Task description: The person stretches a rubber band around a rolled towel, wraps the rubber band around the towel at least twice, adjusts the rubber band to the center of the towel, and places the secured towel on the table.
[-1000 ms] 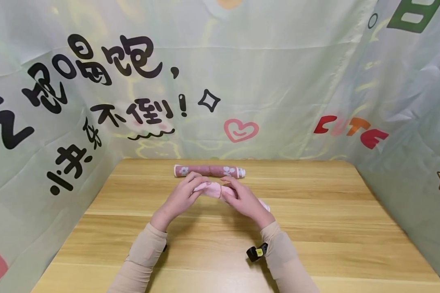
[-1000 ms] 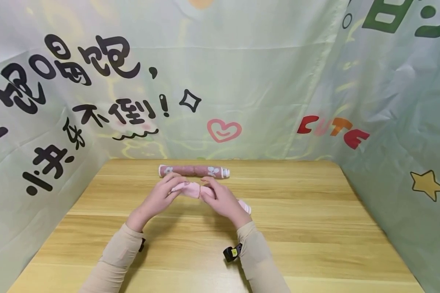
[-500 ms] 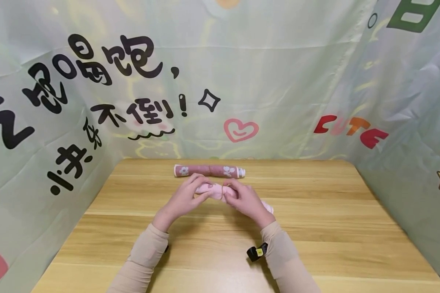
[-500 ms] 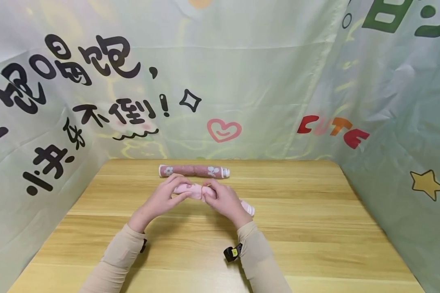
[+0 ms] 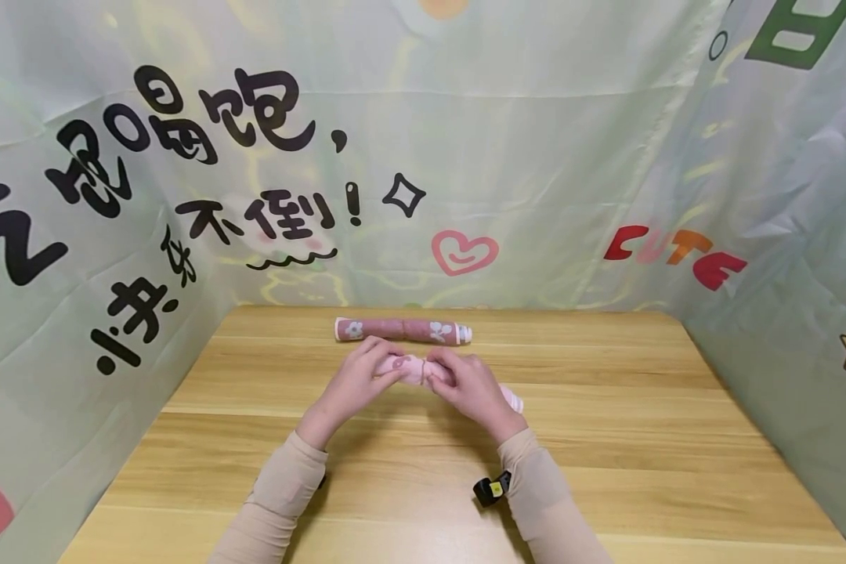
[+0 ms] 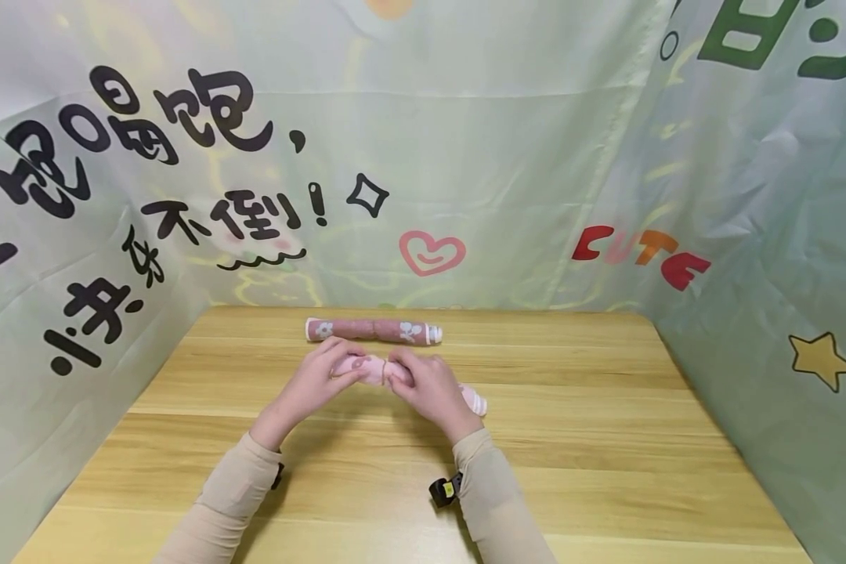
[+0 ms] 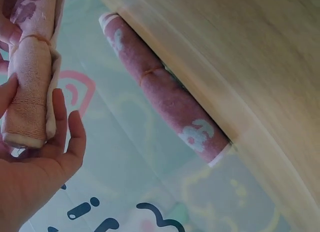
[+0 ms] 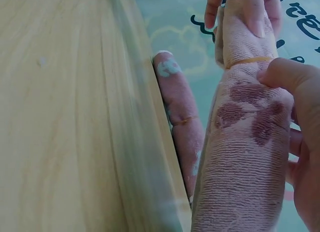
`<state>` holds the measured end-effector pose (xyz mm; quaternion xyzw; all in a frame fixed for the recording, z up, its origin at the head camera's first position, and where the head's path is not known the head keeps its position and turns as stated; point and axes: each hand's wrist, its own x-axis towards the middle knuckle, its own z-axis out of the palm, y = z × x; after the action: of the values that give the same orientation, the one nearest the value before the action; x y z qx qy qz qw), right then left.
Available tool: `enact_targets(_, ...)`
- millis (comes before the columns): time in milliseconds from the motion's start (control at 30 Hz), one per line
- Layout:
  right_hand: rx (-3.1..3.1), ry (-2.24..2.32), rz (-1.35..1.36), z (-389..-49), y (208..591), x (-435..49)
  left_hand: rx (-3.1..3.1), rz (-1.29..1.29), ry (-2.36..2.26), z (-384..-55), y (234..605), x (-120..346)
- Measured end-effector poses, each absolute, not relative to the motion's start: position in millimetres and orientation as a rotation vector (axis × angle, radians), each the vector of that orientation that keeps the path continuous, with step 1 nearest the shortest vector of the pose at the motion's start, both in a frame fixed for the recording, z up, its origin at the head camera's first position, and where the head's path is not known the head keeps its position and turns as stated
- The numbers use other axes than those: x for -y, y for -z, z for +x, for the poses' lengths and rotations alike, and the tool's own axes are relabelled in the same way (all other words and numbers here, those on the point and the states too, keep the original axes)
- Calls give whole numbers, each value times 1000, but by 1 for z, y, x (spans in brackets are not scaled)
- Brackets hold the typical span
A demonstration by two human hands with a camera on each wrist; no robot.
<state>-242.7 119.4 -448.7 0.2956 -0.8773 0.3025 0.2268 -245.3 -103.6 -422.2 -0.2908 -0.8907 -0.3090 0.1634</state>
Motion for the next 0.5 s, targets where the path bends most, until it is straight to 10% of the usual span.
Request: enact_targets(500,2302,-1239,956,-240,448,-112,2188,-1136,626,-249,423,110)
